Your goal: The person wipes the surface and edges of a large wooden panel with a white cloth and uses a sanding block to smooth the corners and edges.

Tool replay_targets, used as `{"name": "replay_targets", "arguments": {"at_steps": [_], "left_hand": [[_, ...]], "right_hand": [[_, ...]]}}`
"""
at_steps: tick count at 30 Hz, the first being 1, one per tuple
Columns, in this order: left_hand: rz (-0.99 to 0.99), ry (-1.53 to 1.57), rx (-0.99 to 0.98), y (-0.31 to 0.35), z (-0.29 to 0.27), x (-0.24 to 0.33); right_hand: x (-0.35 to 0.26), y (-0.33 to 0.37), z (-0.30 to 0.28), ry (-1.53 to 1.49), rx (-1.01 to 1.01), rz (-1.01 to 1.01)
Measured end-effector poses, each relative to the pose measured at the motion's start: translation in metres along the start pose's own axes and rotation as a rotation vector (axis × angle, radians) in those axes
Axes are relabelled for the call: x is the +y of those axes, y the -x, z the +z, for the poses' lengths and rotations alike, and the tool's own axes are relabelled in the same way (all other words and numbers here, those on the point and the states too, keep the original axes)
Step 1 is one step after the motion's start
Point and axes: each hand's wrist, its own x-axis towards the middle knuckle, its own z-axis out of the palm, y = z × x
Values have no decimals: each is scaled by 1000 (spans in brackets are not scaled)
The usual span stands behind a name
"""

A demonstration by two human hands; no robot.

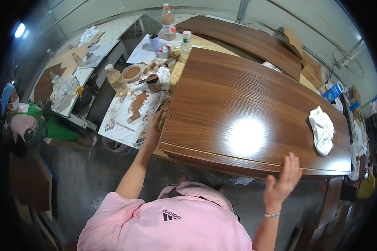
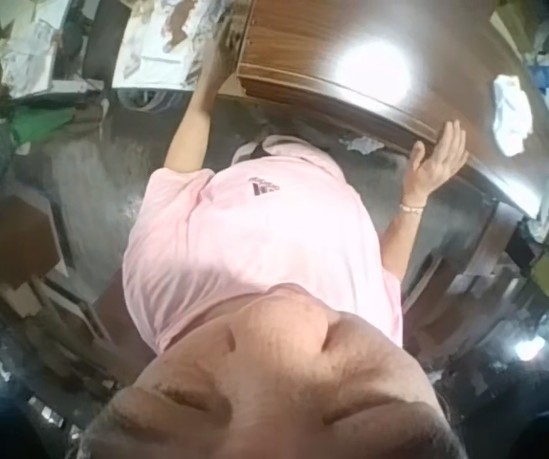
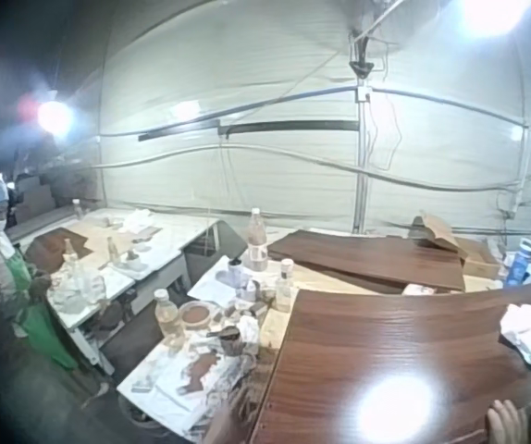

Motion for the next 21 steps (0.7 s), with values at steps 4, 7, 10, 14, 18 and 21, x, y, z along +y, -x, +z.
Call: {"name": "replay_targets", "arguments": {"at_steps": [4, 7, 10, 14, 18, 21], "left_hand": [[32, -431, 174, -17, -46, -57], [-37, -515, 197, -28, -61, -94], [-23, -713, 107, -32, -62, -127], [-270, -454, 223, -25, -75, -169], [-125, -200, 389, -59, -91, -141], [99, 108, 326, -99, -101, -20]], "right_hand": [[89, 5, 13, 42, 163, 45], [150, 19, -3, 98, 199, 75], [200, 37, -11, 13, 230, 205], [217, 37, -7, 209, 182, 383], [201, 33, 3, 221, 265, 436], [182, 40, 6, 219, 315, 516]]}}
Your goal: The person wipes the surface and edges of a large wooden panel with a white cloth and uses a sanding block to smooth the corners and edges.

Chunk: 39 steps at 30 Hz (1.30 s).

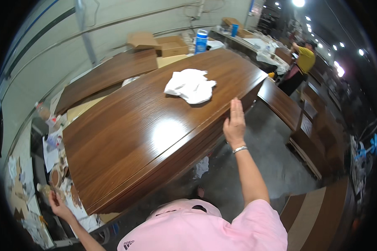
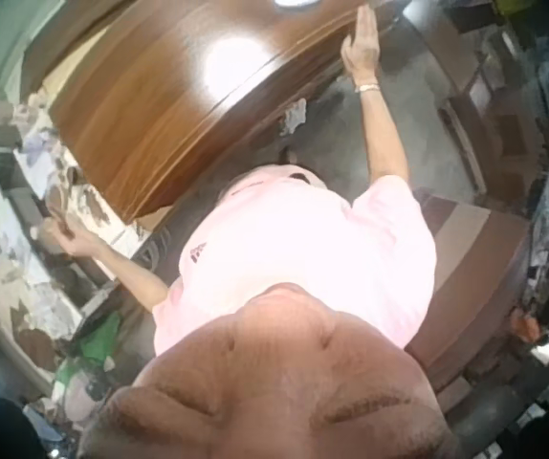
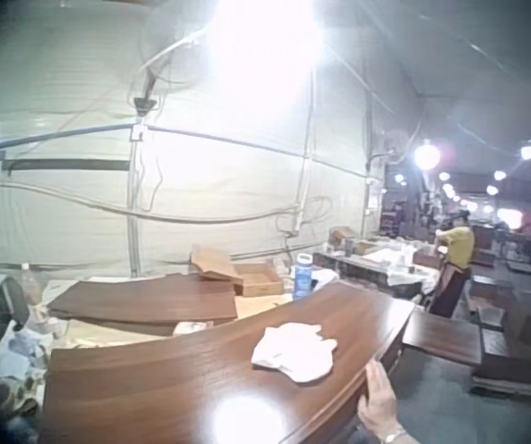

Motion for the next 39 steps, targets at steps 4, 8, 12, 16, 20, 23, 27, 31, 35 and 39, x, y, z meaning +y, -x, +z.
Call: {"name": "replay_targets", "arguments": {"at_steps": [4, 8, 12, 16, 20, 23, 27, 31, 35, 39], "left_hand": [[108, 287, -209, -18, 33, 175], [219, 554, -803, 17, 98, 298], [463, 667, -1176, 79, 184, 387], [721, 738, -1224, 123, 230, 431], [944, 639, -1220, 114, 283, 458], [729, 408, -1121, 110, 353, 462], [1150, 200, -871, 110, 425, 432], [1164, 143, -900, 122, 434, 416], [1117, 132, -942, 123, 431, 424], [1107, 113, -949, 122, 428, 425]], "right_hand": [[-36, 8, -25, -143, 26, 3], [-116, 23, -66, -536, -101, -59], [-165, 20, -99, -1275, -219, 102], [-162, 14, -106, -1701, -167, 440], [-103, 7, -107, -1567, 36, 644], [-78, 8, -102, -1344, 133, 642], [-63, 3, -72, -722, 203, 293], [-58, 2, -61, -455, 194, 114], [-59, 3, -49, -469, 150, 99], [-50, -2, -40, -516, 154, 142]]}}
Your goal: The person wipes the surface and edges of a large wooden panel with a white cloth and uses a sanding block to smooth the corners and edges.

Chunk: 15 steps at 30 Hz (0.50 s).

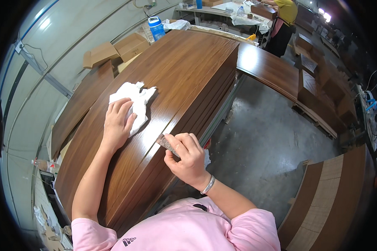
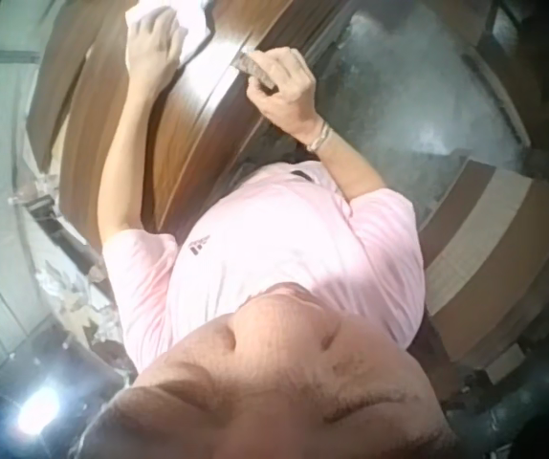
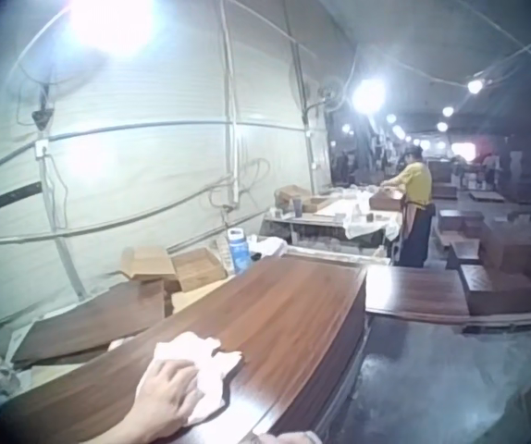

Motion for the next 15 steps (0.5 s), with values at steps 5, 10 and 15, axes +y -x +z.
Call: {"name": "replay_targets", "arguments": {"at_steps": [5, 10, 15], "left_hand": [[-22, 15, -15, 0, -4, 2], [-40, 44, -32, -1, -5, 5], [-60, 44, -45, -4, -6, 6]], "right_hand": [[53, -29, -10, 81, 129, 103], [56, -40, -26, -25, 43, 23], [78, -48, -22, -98, -73, 13]]}}
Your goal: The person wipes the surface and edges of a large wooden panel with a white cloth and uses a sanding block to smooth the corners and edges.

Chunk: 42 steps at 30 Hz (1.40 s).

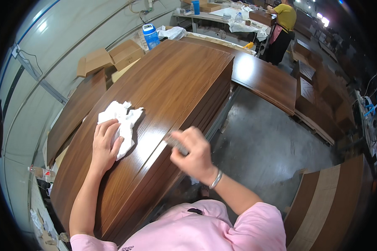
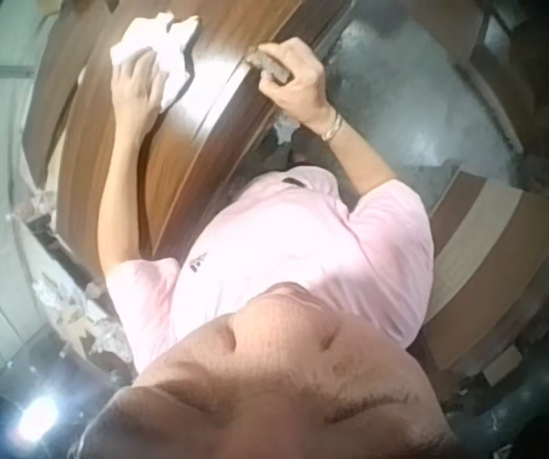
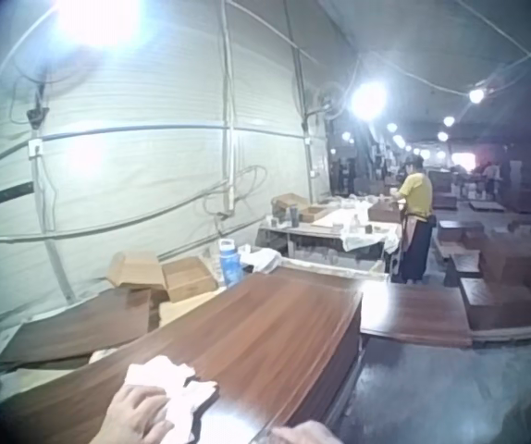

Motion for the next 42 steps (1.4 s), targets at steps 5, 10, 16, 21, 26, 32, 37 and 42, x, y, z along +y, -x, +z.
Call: {"name": "replay_targets", "arguments": {"at_steps": [5, 10, 16, 21, 26, 32, 37, 42], "left_hand": [[-43, -5, -13, 0, -4, 2], [-53, 18, -8, -4, -7, 9], [-81, 0, -26, -3, -4, 8], [-77, 6, -10, -5, -4, 8], [-60, -4, 24, -1, -4, 6], [-19, -13, 14, 3, 1, 0], [23, 29, 229, 23, -6, -18], [49, 40, 295, 94, -106, -13]], "right_hand": [[114, -77, -34, 275, 197, 126], [245, -168, -101, 553, 253, 358], [294, -205, -107, 409, 269, 261], [250, -166, -88, 267, 167, 241], [117, -90, -42, 111, 41, -2], [-13, -2, 13, -13, -73, -191], [-92, 46, 51, -124, -174, -247], [-160, 82, 80, -136, -281, -407]]}}
